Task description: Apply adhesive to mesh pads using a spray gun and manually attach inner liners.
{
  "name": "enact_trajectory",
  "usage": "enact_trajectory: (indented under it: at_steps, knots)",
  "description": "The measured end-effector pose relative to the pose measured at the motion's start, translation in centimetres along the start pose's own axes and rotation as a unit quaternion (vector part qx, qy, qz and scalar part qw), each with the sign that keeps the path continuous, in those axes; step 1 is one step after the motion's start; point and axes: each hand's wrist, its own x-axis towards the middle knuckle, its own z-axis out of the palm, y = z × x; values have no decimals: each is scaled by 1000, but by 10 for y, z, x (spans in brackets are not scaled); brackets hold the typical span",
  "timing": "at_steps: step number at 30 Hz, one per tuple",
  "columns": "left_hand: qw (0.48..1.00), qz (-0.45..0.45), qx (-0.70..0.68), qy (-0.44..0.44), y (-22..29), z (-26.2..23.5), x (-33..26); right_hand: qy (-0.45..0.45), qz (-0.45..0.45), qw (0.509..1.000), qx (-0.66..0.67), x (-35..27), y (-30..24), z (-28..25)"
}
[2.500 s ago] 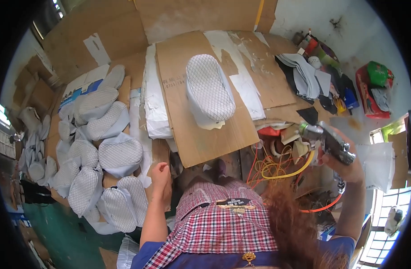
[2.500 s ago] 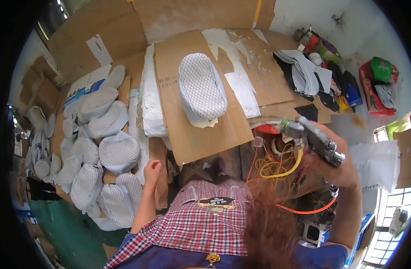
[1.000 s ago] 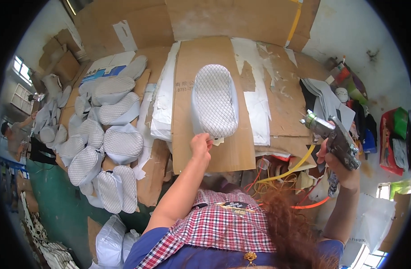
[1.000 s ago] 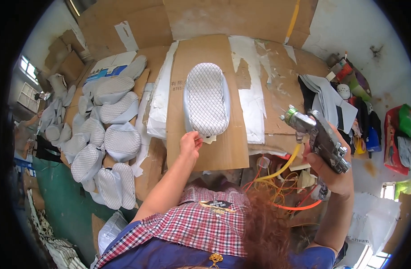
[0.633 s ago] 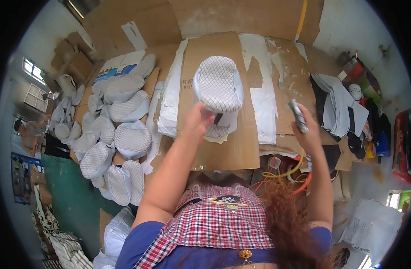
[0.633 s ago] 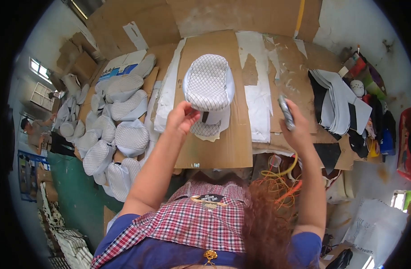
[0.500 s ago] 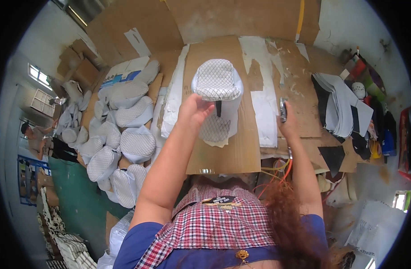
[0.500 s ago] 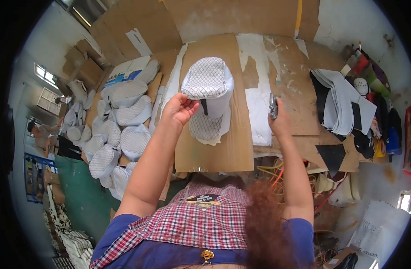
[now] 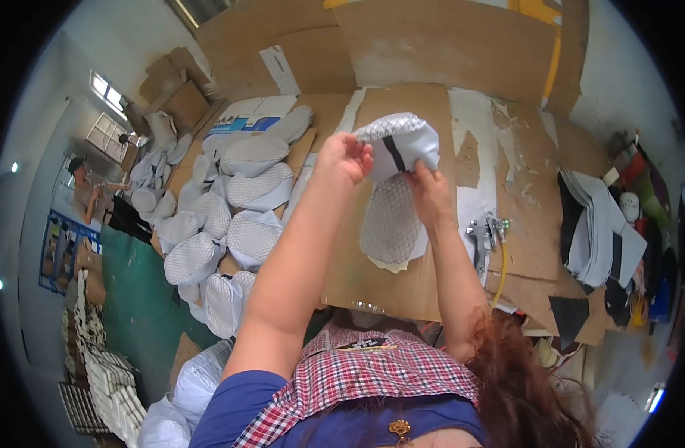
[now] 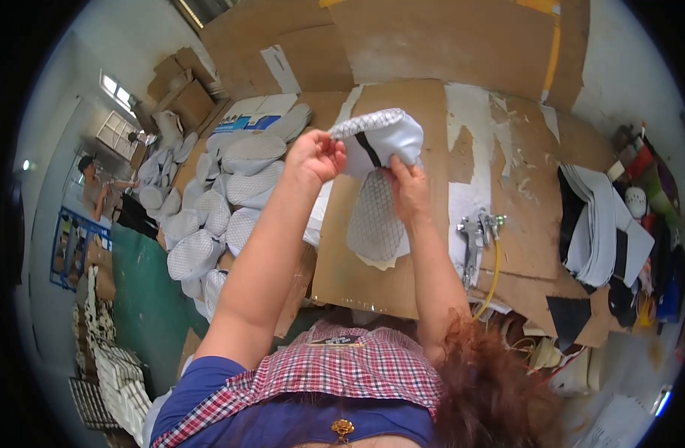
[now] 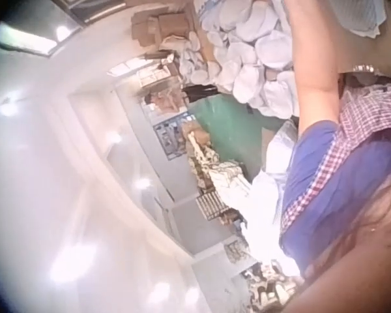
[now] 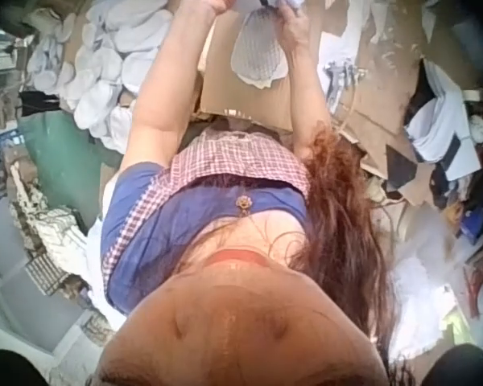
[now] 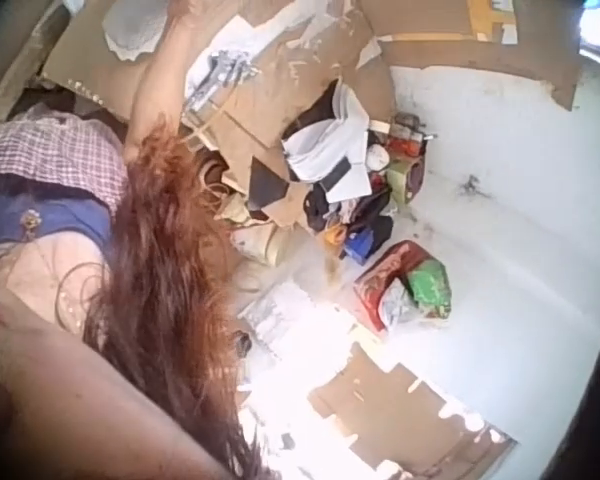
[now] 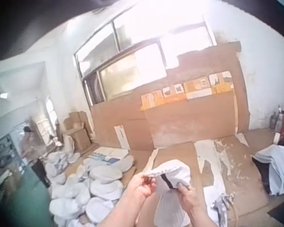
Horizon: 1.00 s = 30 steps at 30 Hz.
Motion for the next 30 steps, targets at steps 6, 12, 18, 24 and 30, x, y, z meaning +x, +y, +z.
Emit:
enact_trajectory:
  at_steps: [6, 12, 18, 24, 30]
  knots:
    - [995, 63, -67, -39, 102, 18, -19, -66, -91, 993, -32, 68, -13, 79]
    - [972, 157, -172, -36, 210, -61, -63, -33, -109, 991, 65, 97, 7, 131]
    - [938, 289, -180, 71, 291, -186, -112, -11, -218, 881, -420, 95, 3, 95]
    - [915, 337, -172, 137, 400, -349, -107, -111, 57, 988, -89, 103, -57, 102]
    - [837, 509, -73, 187, 485, -468, -112, 72, -81, 984, -141, 85, -47, 125]
